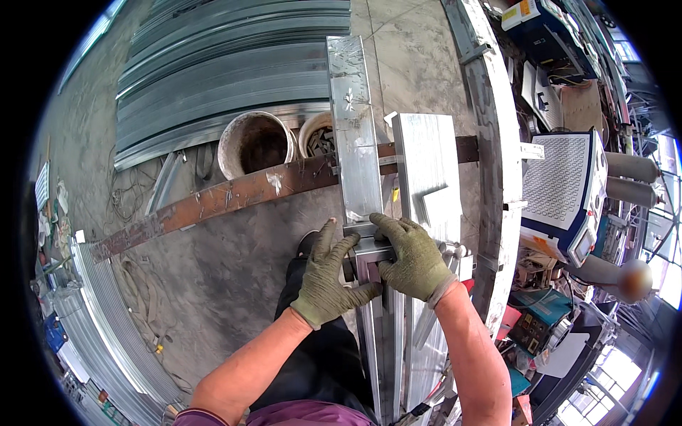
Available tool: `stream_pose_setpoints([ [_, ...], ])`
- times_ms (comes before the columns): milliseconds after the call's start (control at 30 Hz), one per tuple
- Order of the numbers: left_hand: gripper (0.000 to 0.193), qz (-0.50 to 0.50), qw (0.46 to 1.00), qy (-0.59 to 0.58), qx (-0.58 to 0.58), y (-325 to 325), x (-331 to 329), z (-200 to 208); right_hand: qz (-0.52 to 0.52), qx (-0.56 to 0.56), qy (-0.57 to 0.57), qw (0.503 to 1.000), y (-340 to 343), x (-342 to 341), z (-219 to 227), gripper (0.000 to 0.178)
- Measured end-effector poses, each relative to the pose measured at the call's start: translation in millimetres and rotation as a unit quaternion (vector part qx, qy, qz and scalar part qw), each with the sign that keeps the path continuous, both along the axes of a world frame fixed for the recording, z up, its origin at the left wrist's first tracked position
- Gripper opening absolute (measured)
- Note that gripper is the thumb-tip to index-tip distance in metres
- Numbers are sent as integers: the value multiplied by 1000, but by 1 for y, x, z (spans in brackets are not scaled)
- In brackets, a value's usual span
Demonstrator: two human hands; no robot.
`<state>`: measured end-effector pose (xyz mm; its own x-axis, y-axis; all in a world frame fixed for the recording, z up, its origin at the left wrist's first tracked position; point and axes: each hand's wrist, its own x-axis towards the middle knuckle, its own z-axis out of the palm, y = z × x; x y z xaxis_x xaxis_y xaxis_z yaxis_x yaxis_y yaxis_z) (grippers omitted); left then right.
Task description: The person positions metal frame components on a workbench, uses a hammer to align joints, and welds the connections with a handheld welding torch. The person repeats this process for multiple joints on the frame.
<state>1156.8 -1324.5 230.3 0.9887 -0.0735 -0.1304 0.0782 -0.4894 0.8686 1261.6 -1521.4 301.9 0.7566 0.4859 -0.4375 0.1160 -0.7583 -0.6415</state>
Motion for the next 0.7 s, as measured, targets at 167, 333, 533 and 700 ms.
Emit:
stream_pose_setpoints([
  [167,105,-25,999,35,23,3,8,5,-60,41,22,997,-2,-6,4,83],
  [333,102,-30,999,21,24,6,12,5,-143,71,-57,986,-25,-42,5,86],
  [533,96,-31,999,-20,4,3,7,-5,-310,101,-15,945,-45,-101,-5,73],
  [700,85,-61,998,-26,17,6,18,6,-354,128,-35,926,-26,-110,-10,61],
])
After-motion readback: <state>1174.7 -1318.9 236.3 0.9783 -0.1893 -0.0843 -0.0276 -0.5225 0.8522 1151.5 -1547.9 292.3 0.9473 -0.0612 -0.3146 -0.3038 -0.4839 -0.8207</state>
